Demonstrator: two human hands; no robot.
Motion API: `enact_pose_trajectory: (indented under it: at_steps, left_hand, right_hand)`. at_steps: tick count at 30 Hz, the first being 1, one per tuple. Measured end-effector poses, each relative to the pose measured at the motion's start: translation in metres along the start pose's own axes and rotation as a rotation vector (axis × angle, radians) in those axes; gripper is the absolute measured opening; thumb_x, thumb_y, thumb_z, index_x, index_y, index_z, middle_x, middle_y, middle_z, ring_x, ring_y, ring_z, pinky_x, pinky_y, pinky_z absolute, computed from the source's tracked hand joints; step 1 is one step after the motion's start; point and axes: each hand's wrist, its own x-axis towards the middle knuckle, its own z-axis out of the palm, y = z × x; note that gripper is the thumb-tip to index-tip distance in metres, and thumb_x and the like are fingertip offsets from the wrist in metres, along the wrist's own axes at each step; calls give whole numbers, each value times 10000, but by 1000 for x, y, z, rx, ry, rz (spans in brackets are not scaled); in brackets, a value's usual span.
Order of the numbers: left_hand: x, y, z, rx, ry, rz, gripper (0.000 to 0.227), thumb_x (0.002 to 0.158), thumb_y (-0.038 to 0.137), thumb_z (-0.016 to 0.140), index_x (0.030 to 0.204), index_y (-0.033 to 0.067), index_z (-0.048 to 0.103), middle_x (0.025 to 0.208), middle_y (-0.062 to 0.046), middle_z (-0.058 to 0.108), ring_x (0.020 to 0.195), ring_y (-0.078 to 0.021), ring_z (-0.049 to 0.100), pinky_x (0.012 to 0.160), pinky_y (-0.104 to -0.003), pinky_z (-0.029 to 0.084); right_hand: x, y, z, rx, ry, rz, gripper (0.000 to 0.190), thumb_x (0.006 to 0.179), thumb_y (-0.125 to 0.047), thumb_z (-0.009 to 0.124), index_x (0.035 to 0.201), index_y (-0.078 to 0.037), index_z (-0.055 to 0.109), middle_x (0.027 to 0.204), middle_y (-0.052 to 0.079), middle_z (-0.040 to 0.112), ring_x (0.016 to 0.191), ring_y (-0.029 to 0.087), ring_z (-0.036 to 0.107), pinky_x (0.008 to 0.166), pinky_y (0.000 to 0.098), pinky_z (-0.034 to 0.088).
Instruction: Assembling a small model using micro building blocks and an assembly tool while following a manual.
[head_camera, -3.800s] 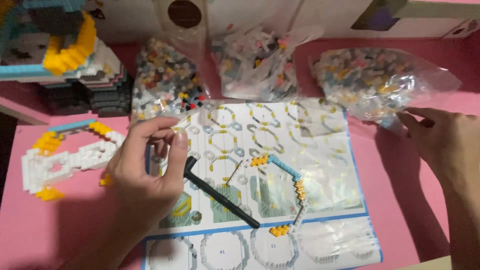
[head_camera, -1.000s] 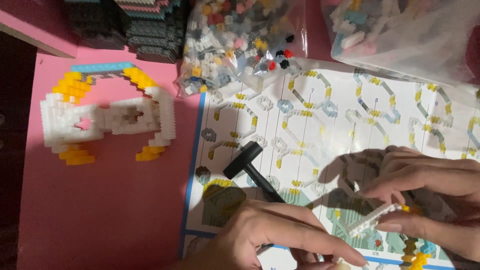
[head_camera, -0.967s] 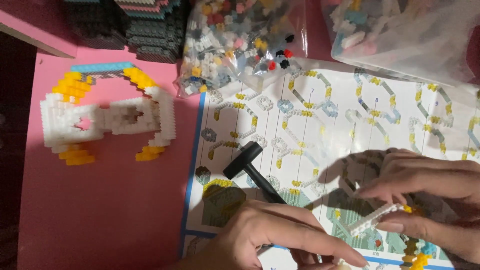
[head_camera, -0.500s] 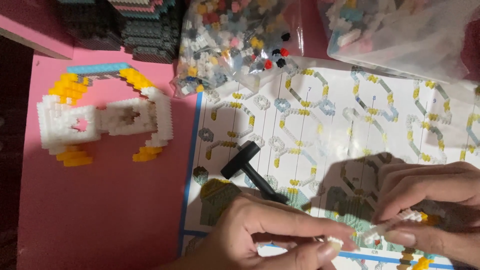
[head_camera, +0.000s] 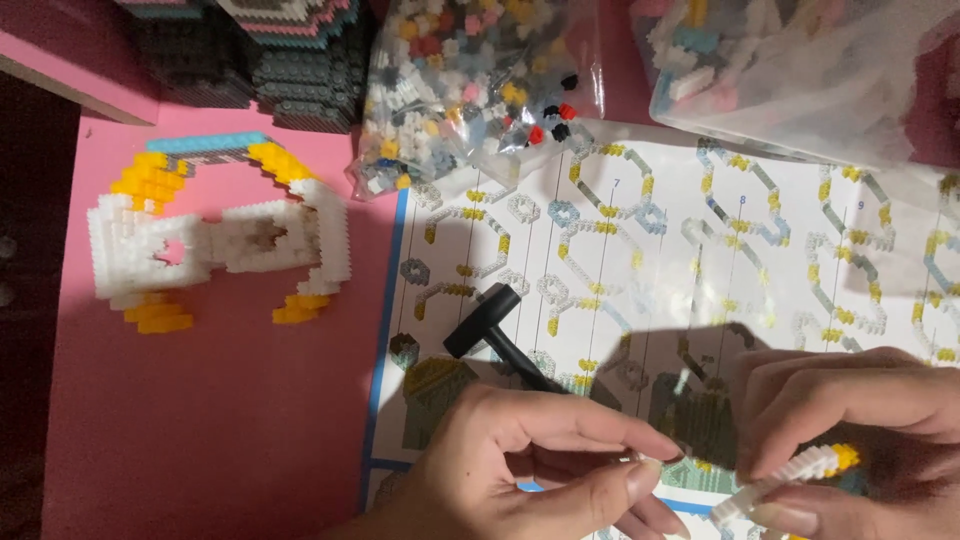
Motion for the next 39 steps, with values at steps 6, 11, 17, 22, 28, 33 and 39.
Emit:
enact_pose_trajectory:
  at_steps: [6, 11, 17, 22, 28, 33, 39]
  left_hand:
    - [1, -8, 4, -112, 19, 126, 296, 956, 54, 724, 1217, -80, 765, 988, -247, 805, 927, -229, 811, 936, -295, 697]
    - [8, -14, 5, 85, 92, 342, 203, 862, 66, 819, 1061, 34, 797, 1124, -196, 830, 998, -187, 815, 973, -258, 721]
    - [7, -13, 5, 67, 61, 384, 217, 882, 53, 810, 1087, -15, 788, 1087, -210, 816, 917, -230, 825, 893, -260, 716]
    - [6, -18, 4, -121, 84, 310, 183, 913, -22, 780, 1083, -87, 787, 898, -287, 801, 834, -273, 824, 847, -300, 713]
    - [5, -18, 7, -210, 114, 208, 213, 876, -30, 799, 1077, -99, 802, 912, -289, 812, 845, -309, 834, 881, -386, 743]
    - [5, -19, 7, -224, 76, 298, 178, 938, -34, 749, 1087, -128, 775, 924, -340, 782, 879, -378, 821, 869, -441, 749]
    - [6, -16, 10, -258, 159, 195, 196, 908, -10, 767, 1061, -125, 810, 893, -329, 811, 860, -368, 842, 857, -462, 766]
  right_hand:
    - [-19, 4, 12, 145, 177, 118, 87, 826, -129, 801, 810, -58, 751, 670, 52, 745, 585, 175, 642, 572, 302, 543]
    - [-26, 5, 13, 91, 246, 244, 97, 820, -153, 826, 797, -65, 790, 672, 57, 784, 599, 181, 693, 588, 318, 572]
    - [-23, 3, 18, 117, 268, 210, 141, 808, -188, 834, 773, -68, 769, 646, 45, 755, 580, 186, 622, 579, 333, 542]
    - [-24, 7, 14, 143, 219, 207, 171, 775, -214, 881, 799, -73, 788, 674, 37, 765, 629, 189, 654, 604, 326, 551]
    - [-26, 4, 13, 115, 243, 311, 141, 784, -184, 878, 788, -50, 835, 675, 73, 798, 622, 209, 698, 576, 342, 561]
    - [-22, 3, 17, 170, 281, 295, 86, 789, -98, 869, 783, -27, 820, 671, 93, 766, 633, 229, 631, 604, 383, 530]
    - [-22, 5, 19, 183, 359, 350, 74, 777, -32, 873, 735, 9, 828, 628, 120, 778, 560, 201, 637, 548, 337, 522]
